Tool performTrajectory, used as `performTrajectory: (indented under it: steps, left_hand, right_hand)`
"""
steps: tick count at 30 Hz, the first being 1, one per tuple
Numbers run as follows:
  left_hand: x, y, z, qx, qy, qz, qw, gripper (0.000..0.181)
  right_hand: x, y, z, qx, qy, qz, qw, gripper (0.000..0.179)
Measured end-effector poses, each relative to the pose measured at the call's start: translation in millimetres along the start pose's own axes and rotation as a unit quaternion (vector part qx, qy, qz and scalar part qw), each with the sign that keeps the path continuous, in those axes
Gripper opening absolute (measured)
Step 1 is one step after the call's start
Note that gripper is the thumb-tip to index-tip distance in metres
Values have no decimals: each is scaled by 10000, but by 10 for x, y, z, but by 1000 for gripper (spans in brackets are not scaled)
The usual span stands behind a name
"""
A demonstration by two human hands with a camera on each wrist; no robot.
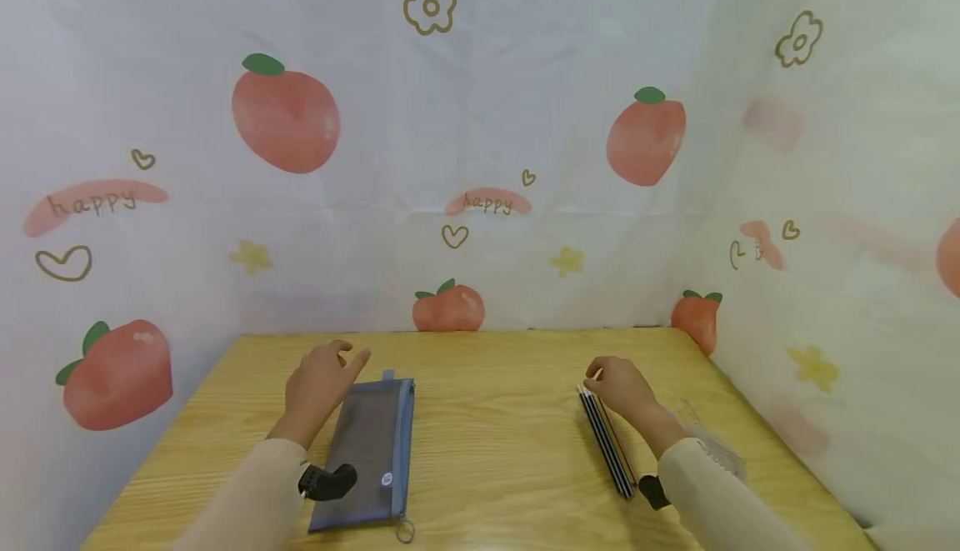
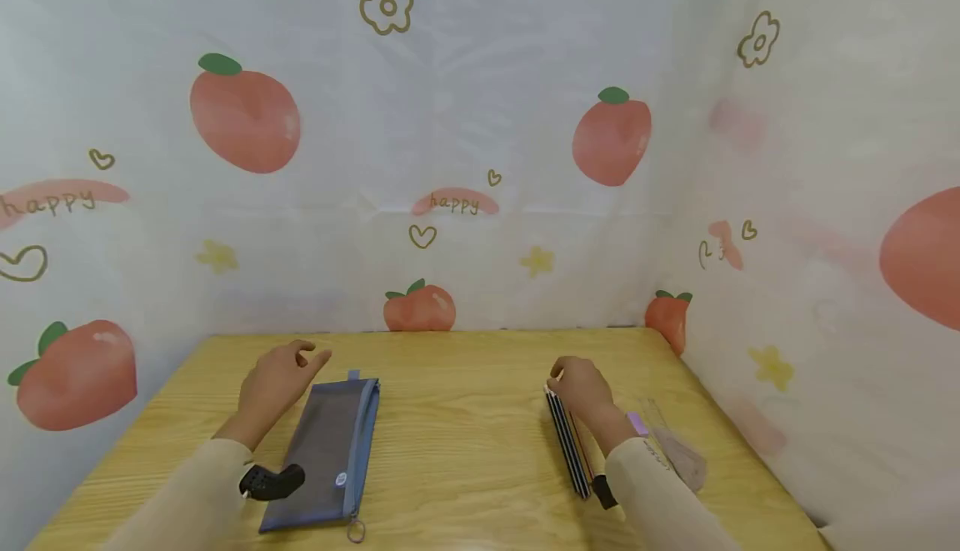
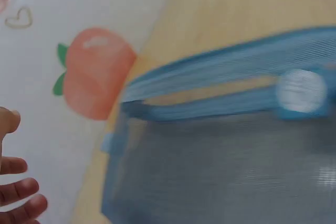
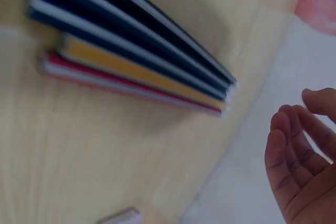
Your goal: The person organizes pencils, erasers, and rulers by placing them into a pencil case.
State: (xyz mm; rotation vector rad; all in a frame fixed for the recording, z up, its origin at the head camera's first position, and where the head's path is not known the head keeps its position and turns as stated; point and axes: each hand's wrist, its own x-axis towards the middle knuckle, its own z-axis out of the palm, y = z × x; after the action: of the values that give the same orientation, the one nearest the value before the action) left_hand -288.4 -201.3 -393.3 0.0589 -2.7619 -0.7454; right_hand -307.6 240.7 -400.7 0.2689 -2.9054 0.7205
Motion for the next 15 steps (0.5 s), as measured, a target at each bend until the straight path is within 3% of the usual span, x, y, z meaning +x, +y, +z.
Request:
performTrajectory:
  steps: [8, 15]
  left_hand:
    - [-308, 70, 256, -3, -236, -132, 9996, 67]
    - [-455, 215, 353, 282, -226, -22, 9993, 72]
  right_hand:
    - [-179, 38, 252, 10, -19, 271, 9996, 4]
    - [-240, 76, 387, -209, 72, 278, 9994, 27]
